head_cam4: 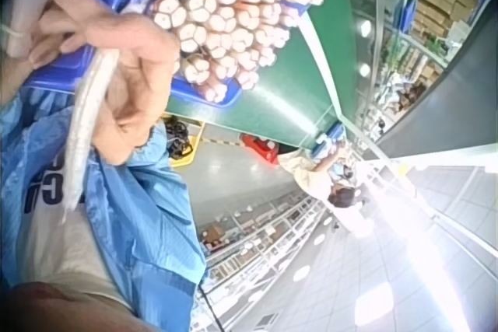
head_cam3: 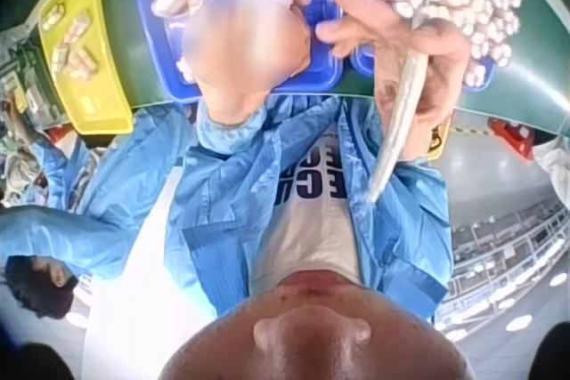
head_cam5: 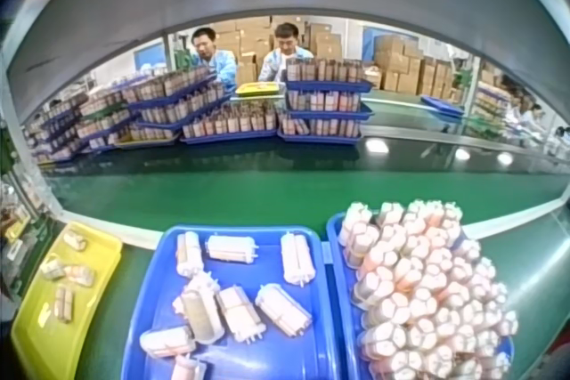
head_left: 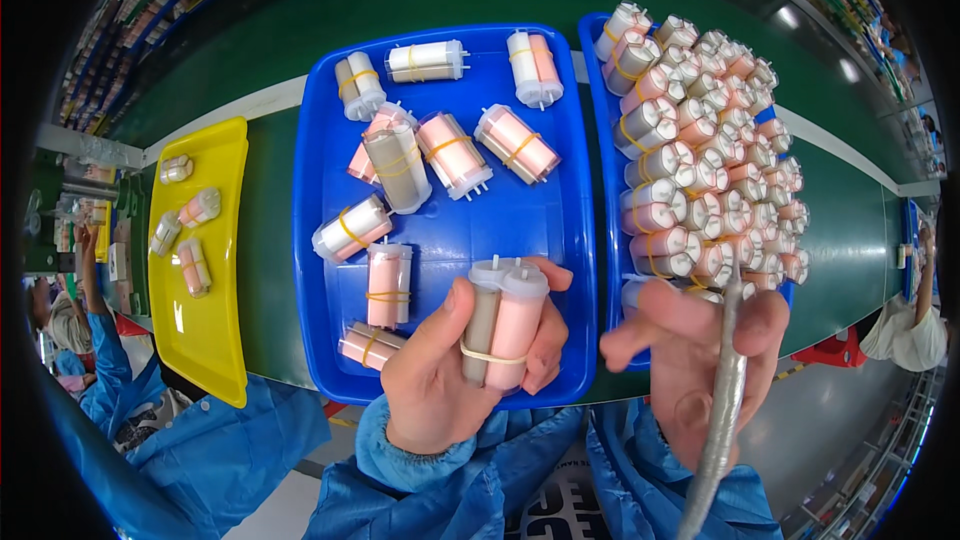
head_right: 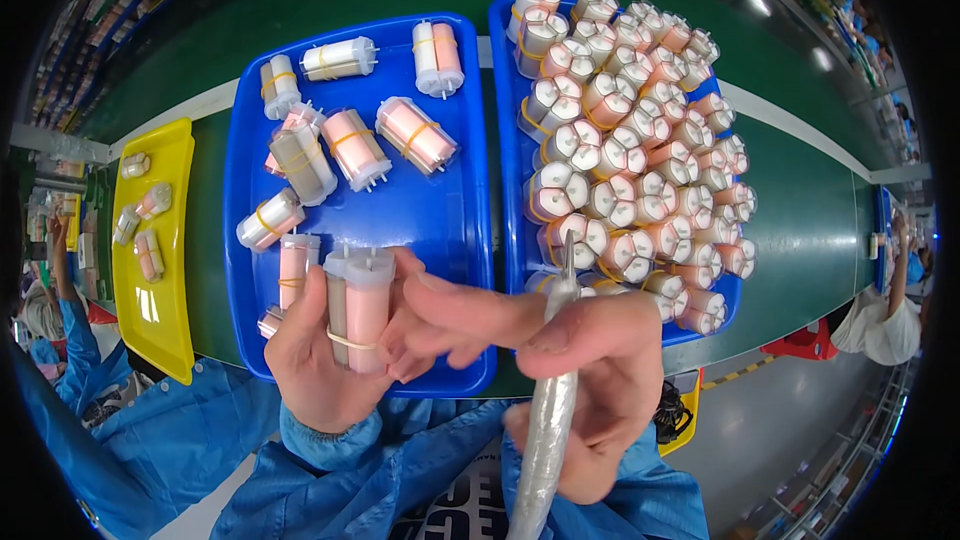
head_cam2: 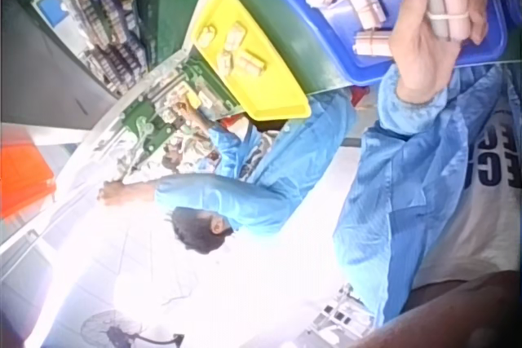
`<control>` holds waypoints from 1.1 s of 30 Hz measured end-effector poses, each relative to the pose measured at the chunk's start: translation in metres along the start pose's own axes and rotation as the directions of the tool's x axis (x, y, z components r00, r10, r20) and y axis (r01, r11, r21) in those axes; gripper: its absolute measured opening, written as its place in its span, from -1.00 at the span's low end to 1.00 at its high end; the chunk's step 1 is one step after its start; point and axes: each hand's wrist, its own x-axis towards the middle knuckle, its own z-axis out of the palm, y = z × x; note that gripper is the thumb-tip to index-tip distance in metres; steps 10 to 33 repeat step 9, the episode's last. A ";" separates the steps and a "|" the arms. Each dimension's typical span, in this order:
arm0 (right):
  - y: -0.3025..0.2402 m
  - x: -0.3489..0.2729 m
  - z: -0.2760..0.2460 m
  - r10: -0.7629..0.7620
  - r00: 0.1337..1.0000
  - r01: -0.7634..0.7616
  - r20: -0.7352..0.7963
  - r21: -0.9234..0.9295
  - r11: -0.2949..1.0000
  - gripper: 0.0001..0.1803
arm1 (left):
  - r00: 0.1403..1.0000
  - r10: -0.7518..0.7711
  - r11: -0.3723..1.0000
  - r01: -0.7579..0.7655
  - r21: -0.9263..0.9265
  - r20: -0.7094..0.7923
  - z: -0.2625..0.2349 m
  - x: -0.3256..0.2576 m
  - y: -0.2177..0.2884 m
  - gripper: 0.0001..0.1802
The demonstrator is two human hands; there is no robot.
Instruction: The person repeatedly picks up small cylindrical objects from a blue tray, secures them with rubber bands, and places them into a yellow tray. The person handles the cylinders one at a time, using both hands to wrap the bands around the middle of each cylinder before transferring it to the other tray.
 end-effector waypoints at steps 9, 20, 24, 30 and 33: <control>-0.005 0.007 -0.004 0.012 0.999 -0.015 -0.036 -0.098 0.995 -0.15 | 0.992 -0.117 0.992 0.119 0.041 -0.044 0.003 0.004 -0.028 -0.31; -0.005 0.007 -0.004 0.012 0.999 -0.015 -0.036 -0.098 0.995 -0.15 | 0.992 -0.117 0.992 0.119 0.041 -0.044 0.003 0.004 -0.028 -0.31; -0.005 0.007 -0.004 0.012 0.999 -0.015 -0.036 -0.098 0.995 -0.15 | 0.992 -0.117 0.992 0.119 0.041 -0.044 0.003 0.004 -0.028 -0.31; -0.005 0.007 -0.004 0.012 0.999 -0.015 -0.036 -0.098 0.995 -0.15 | 0.992 -0.117 0.992 0.119 0.041 -0.044 0.003 0.004 -0.028 -0.31; -0.005 0.007 -0.004 0.012 0.999 -0.015 -0.036 -0.098 0.995 -0.15 | 0.992 -0.117 0.992 0.119 0.041 -0.044 0.003 0.004 -0.028 -0.31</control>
